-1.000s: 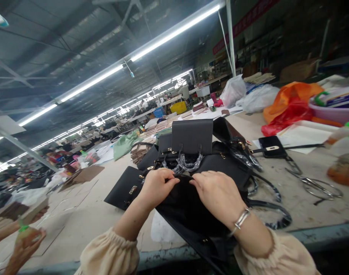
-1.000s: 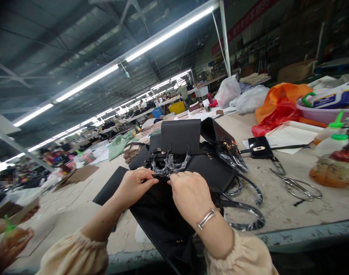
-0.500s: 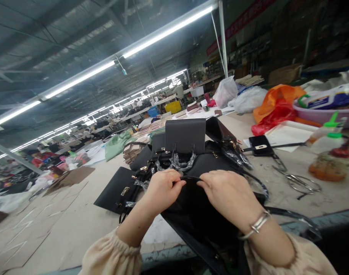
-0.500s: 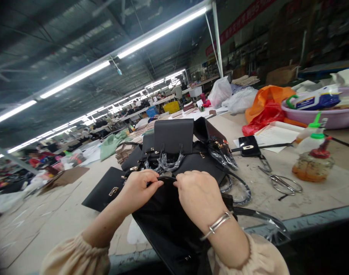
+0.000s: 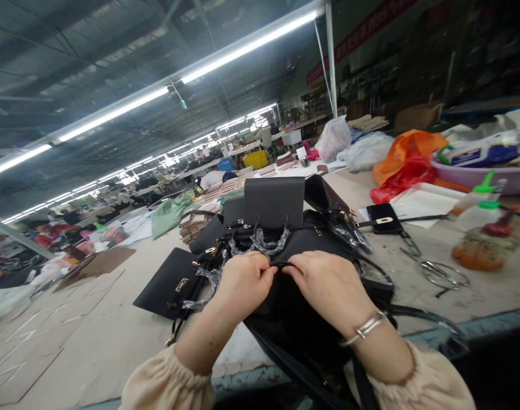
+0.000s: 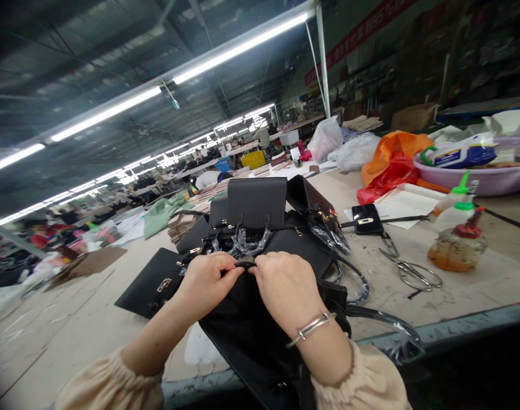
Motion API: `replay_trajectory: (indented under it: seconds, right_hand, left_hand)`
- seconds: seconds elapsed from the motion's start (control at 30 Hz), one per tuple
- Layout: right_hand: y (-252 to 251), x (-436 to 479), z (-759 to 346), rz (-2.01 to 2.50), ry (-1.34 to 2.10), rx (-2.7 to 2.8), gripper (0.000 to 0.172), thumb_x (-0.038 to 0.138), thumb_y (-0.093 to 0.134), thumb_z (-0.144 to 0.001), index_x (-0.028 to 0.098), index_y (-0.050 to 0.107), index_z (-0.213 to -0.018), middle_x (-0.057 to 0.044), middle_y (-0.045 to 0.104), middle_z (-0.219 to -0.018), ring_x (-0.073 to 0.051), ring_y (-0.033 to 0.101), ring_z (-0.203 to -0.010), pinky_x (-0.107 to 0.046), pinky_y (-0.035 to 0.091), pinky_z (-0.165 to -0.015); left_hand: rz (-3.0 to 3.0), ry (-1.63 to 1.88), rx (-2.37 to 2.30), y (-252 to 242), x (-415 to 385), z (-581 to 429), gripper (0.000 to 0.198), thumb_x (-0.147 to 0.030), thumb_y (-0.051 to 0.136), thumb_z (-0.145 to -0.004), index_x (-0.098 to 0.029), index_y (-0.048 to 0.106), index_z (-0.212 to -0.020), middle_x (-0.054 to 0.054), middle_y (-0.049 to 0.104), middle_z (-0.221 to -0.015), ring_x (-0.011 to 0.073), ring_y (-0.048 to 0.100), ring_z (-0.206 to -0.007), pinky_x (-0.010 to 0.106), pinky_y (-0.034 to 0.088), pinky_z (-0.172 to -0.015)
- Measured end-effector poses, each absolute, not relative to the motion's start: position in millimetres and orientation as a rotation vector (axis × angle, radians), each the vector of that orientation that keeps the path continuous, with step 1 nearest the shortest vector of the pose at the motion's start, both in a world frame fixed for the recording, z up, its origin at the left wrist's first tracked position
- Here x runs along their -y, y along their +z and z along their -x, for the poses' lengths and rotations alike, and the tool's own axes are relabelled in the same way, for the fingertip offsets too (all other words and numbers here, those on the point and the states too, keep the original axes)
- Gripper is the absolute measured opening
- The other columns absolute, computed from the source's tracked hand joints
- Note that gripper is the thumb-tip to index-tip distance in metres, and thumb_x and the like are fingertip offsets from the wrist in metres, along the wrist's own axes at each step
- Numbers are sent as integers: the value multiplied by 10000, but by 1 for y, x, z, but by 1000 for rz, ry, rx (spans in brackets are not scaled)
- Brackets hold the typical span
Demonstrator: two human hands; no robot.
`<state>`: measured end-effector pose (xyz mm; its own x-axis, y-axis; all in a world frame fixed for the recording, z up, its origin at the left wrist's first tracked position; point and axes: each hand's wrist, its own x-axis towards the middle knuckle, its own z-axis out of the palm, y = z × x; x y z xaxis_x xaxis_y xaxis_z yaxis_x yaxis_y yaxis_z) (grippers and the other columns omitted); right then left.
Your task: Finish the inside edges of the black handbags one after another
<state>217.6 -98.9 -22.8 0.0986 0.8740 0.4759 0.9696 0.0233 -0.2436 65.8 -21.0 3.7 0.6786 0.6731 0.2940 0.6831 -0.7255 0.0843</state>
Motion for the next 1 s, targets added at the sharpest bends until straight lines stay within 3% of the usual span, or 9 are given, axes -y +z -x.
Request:
replay_trajectory:
  seconds: [0.43,1.0]
  right_hand:
    - [-26,93,-217,1837,-208,1828,162,316,514,-888,246,657,-860,-6,672,-813,-156,595,-797,-274,350,-644]
    - [-25,93,-219,1793,-203,1830,193,339,514,-886,260,649,-773,19,671,-782,-153,588,-771,-270,328,-619]
  left_hand:
    - [2831,-418,1138,5,23,-67,273,-293,520,-845,-170,557,-604,16,609,-706,137,571,-673,239,362,-613]
    - [2805,-420,1156,5,24,-67,260,-297,532,-834,-179,563,-604,6,614,-687,138,570,-649,240,349,-589]
